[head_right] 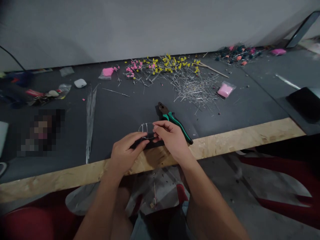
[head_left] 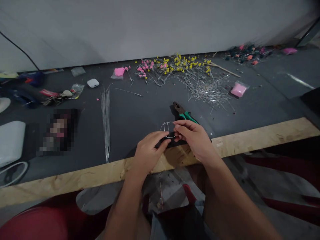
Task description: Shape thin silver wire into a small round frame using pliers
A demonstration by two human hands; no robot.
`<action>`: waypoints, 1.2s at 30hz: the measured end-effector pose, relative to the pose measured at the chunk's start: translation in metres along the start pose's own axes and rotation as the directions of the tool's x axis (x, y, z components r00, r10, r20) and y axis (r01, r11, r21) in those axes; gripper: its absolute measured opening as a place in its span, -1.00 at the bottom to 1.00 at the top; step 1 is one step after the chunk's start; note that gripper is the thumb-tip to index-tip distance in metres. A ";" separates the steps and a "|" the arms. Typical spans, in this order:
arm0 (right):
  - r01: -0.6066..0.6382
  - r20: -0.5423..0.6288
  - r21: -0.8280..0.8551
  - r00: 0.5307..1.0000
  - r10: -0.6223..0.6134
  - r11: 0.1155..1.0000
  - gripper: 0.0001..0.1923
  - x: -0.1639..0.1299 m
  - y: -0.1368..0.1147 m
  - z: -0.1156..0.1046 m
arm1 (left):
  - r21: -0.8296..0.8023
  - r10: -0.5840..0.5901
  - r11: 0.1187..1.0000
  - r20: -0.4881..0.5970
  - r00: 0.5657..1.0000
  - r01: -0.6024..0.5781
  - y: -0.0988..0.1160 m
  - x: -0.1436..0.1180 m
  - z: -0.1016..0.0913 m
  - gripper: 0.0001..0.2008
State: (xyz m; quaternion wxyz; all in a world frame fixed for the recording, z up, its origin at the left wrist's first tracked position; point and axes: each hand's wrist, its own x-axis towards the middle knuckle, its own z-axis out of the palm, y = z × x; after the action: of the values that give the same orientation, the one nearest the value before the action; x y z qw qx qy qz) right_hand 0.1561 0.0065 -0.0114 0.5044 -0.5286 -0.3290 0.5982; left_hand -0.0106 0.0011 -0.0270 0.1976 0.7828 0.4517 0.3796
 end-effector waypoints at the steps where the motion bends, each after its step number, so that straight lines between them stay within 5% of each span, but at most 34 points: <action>1: -0.019 0.026 0.019 0.999 0.019 1.000 -0.82 -0.001 -0.002 0.000 | 0.002 0.000 1.000 -0.005 1.000 0.000 0.000 0.000 0.000 -0.83; 8: -0.049 0.256 -0.073 0.964 0.066 0.996 -0.88 -0.004 0.000 -0.002 | -0.009 0.002 1.000 -0.032 0.999 -0.002 0.000 -0.001 0.000 -0.87; 36: -0.063 0.295 -0.104 0.951 0.091 0.993 -0.83 0.002 0.009 -0.001 | 0.048 0.032 0.998 0.066 0.997 -0.035 -0.001 0.002 0.001 -0.86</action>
State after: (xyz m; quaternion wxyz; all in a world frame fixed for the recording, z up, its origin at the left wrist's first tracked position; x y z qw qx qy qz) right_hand 0.1547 0.0053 -0.0209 0.3998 -0.4672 -0.4084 0.6746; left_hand -0.0099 0.0035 -0.0270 0.1867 0.8068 0.4412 0.3458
